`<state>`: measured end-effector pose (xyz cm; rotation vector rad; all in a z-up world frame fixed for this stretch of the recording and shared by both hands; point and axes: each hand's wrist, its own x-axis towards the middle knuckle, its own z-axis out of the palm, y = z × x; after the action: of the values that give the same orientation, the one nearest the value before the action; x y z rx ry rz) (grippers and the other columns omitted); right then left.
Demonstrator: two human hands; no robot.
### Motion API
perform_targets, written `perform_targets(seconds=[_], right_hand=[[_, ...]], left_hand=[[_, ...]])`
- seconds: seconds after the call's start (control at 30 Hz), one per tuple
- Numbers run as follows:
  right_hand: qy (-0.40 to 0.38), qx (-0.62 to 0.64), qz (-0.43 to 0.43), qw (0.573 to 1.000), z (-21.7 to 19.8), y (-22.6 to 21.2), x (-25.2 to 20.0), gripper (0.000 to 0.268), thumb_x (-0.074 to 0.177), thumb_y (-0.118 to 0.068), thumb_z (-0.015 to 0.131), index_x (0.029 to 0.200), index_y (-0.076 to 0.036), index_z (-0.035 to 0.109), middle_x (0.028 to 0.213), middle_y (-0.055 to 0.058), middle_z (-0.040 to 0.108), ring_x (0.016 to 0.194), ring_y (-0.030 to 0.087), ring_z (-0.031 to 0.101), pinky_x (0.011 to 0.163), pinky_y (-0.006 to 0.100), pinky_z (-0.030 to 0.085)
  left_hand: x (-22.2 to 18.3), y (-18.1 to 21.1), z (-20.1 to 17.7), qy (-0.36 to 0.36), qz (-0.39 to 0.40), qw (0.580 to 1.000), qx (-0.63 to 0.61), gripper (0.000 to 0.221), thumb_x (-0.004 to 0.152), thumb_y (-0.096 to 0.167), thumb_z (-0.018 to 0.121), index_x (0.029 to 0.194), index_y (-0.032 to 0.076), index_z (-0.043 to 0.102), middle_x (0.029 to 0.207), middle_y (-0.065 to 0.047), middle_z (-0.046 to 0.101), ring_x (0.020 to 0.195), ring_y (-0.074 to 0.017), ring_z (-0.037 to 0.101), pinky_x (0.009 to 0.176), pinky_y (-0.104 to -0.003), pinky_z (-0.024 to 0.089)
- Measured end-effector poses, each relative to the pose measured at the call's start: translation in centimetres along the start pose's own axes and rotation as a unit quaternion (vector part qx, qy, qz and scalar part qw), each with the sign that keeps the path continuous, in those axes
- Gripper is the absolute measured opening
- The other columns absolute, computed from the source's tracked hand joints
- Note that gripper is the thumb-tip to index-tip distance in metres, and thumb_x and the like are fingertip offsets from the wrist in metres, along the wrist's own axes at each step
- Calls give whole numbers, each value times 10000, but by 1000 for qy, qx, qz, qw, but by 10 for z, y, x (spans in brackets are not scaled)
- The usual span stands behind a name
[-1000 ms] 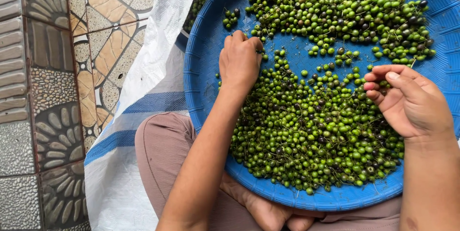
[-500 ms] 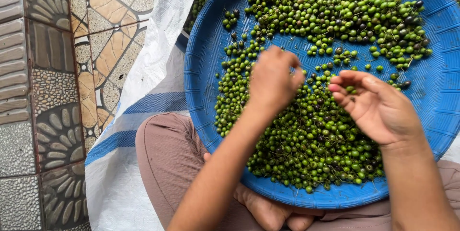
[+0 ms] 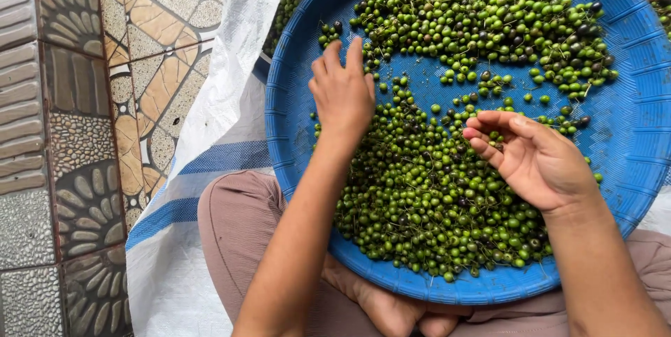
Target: Sorting small green berries in a blue tray to remove stems and debris.
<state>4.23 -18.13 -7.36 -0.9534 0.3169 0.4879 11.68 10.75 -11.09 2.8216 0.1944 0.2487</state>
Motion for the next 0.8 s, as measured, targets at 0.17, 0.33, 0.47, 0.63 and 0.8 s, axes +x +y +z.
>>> perform_targets(seconds=[0.17, 0.33, 0.47, 0.63, 0.8], right_hand=[[8, -16, 0, 1000, -1, -1, -1, 351, 1047, -152, 473, 1262, 83, 623, 1232, 236, 671, 1167, 338, 652, 1033, 387, 537], [8, -12, -6, 1000, -7, -1, 0, 336, 1034, -150, 490, 1241, 67, 640, 1248, 231, 678, 1168, 347, 661, 1023, 373, 540], [8, -8, -8, 1000, -9, -2, -1, 329, 1029, -158, 501, 1231, 58, 645, 1237, 231, 679, 1162, 338, 660, 1029, 372, 544], [7, -5, -7, 1000, -12, -1, 0, 323, 1025, -166, 514, 1226, 47, 652, 1231, 226, 682, 1160, 339, 661, 1024, 377, 545], [12, -10, -9, 1000, -13, -1, 1, 320, 1021, -165, 519, 1218, 49, 653, 1232, 228, 683, 1157, 338, 664, 1034, 374, 544]], left_hand=[[14, -6, 11, -41, 58, 997, -1, 541, 911, 290, 741, 1401, 202, 530, 1432, -129, 501, 1273, -390, 458, 942, -576, 447], [-3, 7, -8, -95, 77, 992, -43, 255, 930, 106, 578, 1167, 140, 664, 1068, -93, 648, 971, -326, 544, 753, -481, 446], [-25, 10, -16, -143, 96, 982, -76, 181, 997, 77, 548, 1035, 110, 721, 966, -114, 659, 872, -331, 571, 643, -473, 476], [-20, 11, -37, -196, 102, 970, -98, 167, 944, 108, 649, 862, 142, 790, 909, -117, 691, 854, -368, 635, 645, -518, 542], [31, 3, -17, -72, 80, 990, -86, 417, 905, 133, 730, 1307, 105, 622, 1222, -140, 609, 1085, -377, 577, 812, -516, 534]])
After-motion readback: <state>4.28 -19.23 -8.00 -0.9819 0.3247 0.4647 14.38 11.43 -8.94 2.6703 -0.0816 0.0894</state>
